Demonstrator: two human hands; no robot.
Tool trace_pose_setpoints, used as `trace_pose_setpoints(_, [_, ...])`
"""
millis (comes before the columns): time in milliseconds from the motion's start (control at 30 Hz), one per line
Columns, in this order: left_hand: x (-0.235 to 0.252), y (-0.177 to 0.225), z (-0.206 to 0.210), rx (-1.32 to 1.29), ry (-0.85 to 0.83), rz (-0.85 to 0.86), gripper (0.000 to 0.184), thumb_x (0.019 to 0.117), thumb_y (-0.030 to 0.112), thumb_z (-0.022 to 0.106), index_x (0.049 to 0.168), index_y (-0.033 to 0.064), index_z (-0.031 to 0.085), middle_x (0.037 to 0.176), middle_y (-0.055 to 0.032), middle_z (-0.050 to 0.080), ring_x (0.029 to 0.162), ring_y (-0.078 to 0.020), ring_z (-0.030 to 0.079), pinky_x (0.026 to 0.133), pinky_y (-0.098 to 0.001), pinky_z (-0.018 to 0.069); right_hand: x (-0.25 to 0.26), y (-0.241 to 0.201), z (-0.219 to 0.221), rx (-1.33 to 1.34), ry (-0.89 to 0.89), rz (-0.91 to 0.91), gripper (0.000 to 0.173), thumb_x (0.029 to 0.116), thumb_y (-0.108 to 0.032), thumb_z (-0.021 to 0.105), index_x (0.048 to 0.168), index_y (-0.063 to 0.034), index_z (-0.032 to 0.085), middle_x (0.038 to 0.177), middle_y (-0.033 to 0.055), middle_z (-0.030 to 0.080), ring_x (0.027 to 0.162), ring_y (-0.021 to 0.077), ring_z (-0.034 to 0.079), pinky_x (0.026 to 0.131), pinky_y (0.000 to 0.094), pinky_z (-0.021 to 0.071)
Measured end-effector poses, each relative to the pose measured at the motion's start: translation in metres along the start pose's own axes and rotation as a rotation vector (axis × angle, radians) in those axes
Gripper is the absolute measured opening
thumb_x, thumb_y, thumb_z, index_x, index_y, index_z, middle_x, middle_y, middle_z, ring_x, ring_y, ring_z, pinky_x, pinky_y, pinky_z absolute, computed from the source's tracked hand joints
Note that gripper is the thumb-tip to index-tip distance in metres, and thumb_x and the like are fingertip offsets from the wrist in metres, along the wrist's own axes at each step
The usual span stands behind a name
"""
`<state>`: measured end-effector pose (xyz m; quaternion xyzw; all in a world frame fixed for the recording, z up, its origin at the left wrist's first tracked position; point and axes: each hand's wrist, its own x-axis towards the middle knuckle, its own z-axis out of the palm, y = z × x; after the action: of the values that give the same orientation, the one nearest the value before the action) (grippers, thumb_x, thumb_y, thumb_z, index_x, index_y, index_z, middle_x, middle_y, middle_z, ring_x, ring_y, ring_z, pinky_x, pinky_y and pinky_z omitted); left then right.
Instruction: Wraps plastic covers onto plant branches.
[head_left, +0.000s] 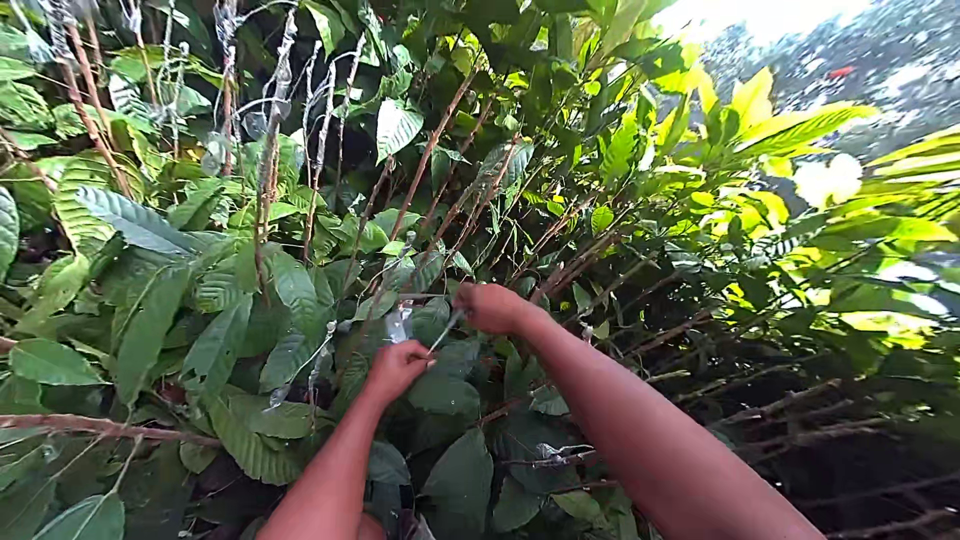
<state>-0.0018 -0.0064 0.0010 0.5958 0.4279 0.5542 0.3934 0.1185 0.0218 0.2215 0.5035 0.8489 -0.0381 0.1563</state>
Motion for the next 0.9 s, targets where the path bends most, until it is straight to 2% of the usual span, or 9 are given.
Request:
trace_pose_setpoints(100, [0.002,0.01,-0.002,-0.258,0.184,-0.101,0.014,0.0905,0.004,0.074,0.101,-0.0036,0.069,0.091,-0.0082,0.072,0.079,-0.0122,0.072,0.078,-0.0302,0.0626,-0.039,-0.052,0.033,-0.315,-0.121,-0.041,0.031,0.1012,-0.004,0.053,0.132,-0.0004,0.059,0.117,0.0323,0.065,0.112,0.0529,0.063,0.089,0.0701,0.0492])
trace_pose_setpoints(200, [-0.002,0.018,0.014,-0.302,0.153,-0.06,0.008,0.0914,0.0,0.061,0.097,-0.0019,0.065,0.084,-0.0052,0.068,0.074,-0.0077,0.064,0.074,-0.0265,0.0551,-0.039,-0.084,0.024,-0.013,-0.164,-0.273,0.027,0.1012,-0.008,0.058,0.126,0.0014,0.065,0.116,0.0247,0.068,0.109,0.0404,0.066,0.093,0.0594,0.0516])
trace_pose_setpoints(267, [-0.004,0.017,0.013,-0.131,-0.022,-0.05,0.017,0.0918,0.004,0.07,0.106,-0.0051,0.069,0.099,-0.0111,0.072,0.086,-0.0156,0.071,0.085,-0.0351,0.0599,-0.011,-0.044,0.001,0.175,-0.132,-0.215,0.033,0.1037,-0.007,0.056,0.135,0.0016,0.058,0.128,0.024,0.065,0.113,0.0347,0.064,0.095,0.0526,0.0509])
trace_pose_setpoints(400, [-0.002,0.017,-0.006,-0.264,0.163,-0.065,0.014,0.0904,0.004,0.074,0.1,-0.0032,0.068,0.091,-0.0077,0.071,0.077,-0.0124,0.072,0.075,-0.0303,0.0634,-0.022,-0.042,0.027,-0.264,-0.088,-0.018,0.032,0.1004,-0.006,0.055,0.132,-0.002,0.06,0.119,0.0299,0.065,0.114,0.0514,0.062,0.09,0.0707,0.0487])
trace_pose_setpoints(467, [-0.003,0.021,0.001,-0.256,0.23,-0.04,0.009,0.091,0.003,0.064,0.096,-0.003,0.068,0.085,-0.0042,0.068,0.075,-0.0053,0.064,0.073,-0.0252,0.055,-0.04,-0.083,0.033,-0.19,-0.15,-0.159,0.027,0.1016,-0.007,0.055,0.128,-0.0006,0.06,0.117,0.0265,0.066,0.111,0.0463,0.065,0.089,0.0657,0.0514])
trace_pose_setpoints(533, [-0.011,0.028,0.008,-0.18,0.095,-0.065,0.023,0.0945,0.001,0.063,0.115,-0.0102,0.063,0.104,-0.0156,0.067,0.091,-0.0136,0.065,0.087,-0.0315,0.0554,-0.028,-0.081,0.012,0.083,-0.158,-0.266,0.028,0.1006,-0.001,0.056,0.128,0.003,0.062,0.119,0.0243,0.067,0.108,0.0382,0.066,0.091,0.0571,0.0526])
trace_pose_setpoints(567, [-0.009,0.027,0.011,-0.1,0.032,-0.07,0.021,0.093,0.005,0.07,0.109,-0.008,0.068,0.102,-0.0155,0.072,0.09,-0.0163,0.071,0.088,-0.0353,0.0591,-0.014,-0.059,0.002,0.176,-0.158,-0.26,0.033,0.1026,-0.001,0.053,0.135,0.0029,0.059,0.127,0.0232,0.066,0.111,0.0338,0.065,0.094,0.0518,0.0521])
trace_pose_setpoints(700, [-0.005,0.017,-0.002,-0.165,0.177,-0.071,0.013,0.0882,0.008,0.075,0.097,-0.0009,0.07,0.092,-0.0083,0.074,0.081,-0.0165,0.074,0.081,-0.0366,0.0631,-0.011,-0.012,0.015,-0.278,-0.199,-0.02,0.033,0.0976,-0.01,0.061,0.13,-0.0057,0.064,0.123,0.0278,0.065,0.12,0.0493,0.059,0.094,0.0711,0.0468])
trace_pose_setpoints(900, [-0.003,0.026,0.01,-0.147,0.313,-0.088,0.008,0.089,0.008,0.072,0.09,0.0005,0.07,0.083,-0.0037,0.071,0.074,-0.0096,0.068,0.074,-0.031,0.058,-0.048,-0.061,0.036,-0.212,-0.202,-0.09,0.026,0.0972,-0.01,0.064,0.122,-0.0015,0.065,0.118,0.0255,0.067,0.115,0.0464,0.063,0.091,0.0683,0.0499])
